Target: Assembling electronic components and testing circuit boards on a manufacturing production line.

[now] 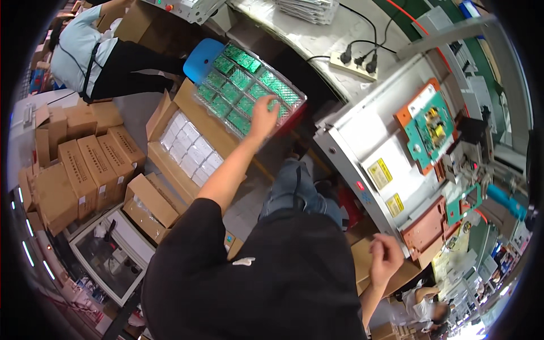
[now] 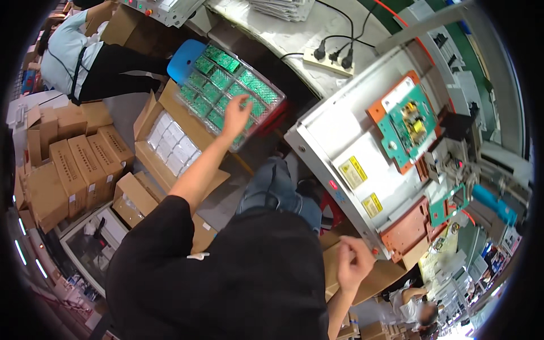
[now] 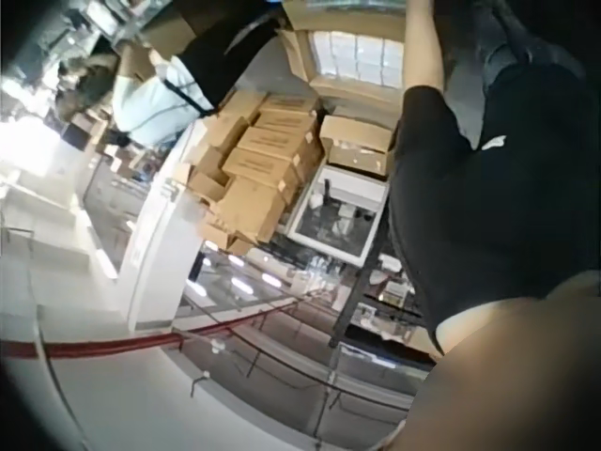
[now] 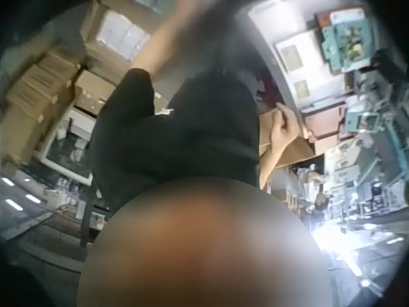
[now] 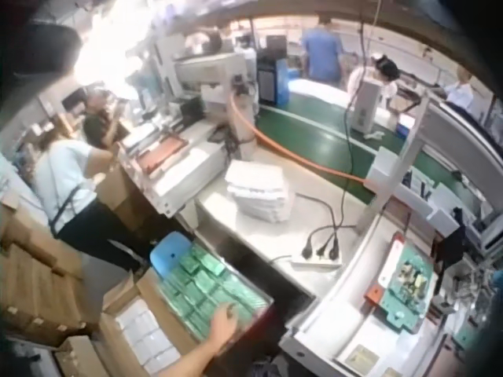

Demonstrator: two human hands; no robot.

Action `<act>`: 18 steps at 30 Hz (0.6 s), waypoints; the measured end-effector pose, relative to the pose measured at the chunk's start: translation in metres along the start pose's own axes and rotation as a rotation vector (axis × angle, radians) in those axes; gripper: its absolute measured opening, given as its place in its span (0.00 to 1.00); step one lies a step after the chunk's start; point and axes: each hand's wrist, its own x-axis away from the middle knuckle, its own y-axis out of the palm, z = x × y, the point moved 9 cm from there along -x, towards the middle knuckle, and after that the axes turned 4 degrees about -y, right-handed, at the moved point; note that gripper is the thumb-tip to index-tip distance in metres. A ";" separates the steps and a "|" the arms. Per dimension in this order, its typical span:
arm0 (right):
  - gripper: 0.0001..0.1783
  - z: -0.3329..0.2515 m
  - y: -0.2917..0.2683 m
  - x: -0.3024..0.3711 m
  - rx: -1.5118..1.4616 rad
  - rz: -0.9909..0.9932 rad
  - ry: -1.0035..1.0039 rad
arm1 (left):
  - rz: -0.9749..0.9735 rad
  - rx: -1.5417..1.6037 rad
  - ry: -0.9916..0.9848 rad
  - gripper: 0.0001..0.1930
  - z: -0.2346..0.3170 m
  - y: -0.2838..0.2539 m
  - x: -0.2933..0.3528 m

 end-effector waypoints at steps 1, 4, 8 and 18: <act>0.06 -0.008 0.013 0.001 0.000 -0.096 0.005 | 0.025 -0.111 0.049 0.16 -0.018 0.001 -0.020; 0.08 -0.020 0.041 0.005 0.047 -0.315 0.067 | 0.169 -0.353 0.215 0.21 -0.055 -0.004 -0.097; 0.09 -0.045 0.045 0.061 0.013 -0.370 0.197 | -0.166 -0.486 -0.193 0.12 -0.076 -0.053 -0.101; 0.11 -0.128 -0.053 0.104 0.048 -0.320 0.169 | 0.377 -0.225 0.755 0.16 0.402 -0.131 -0.093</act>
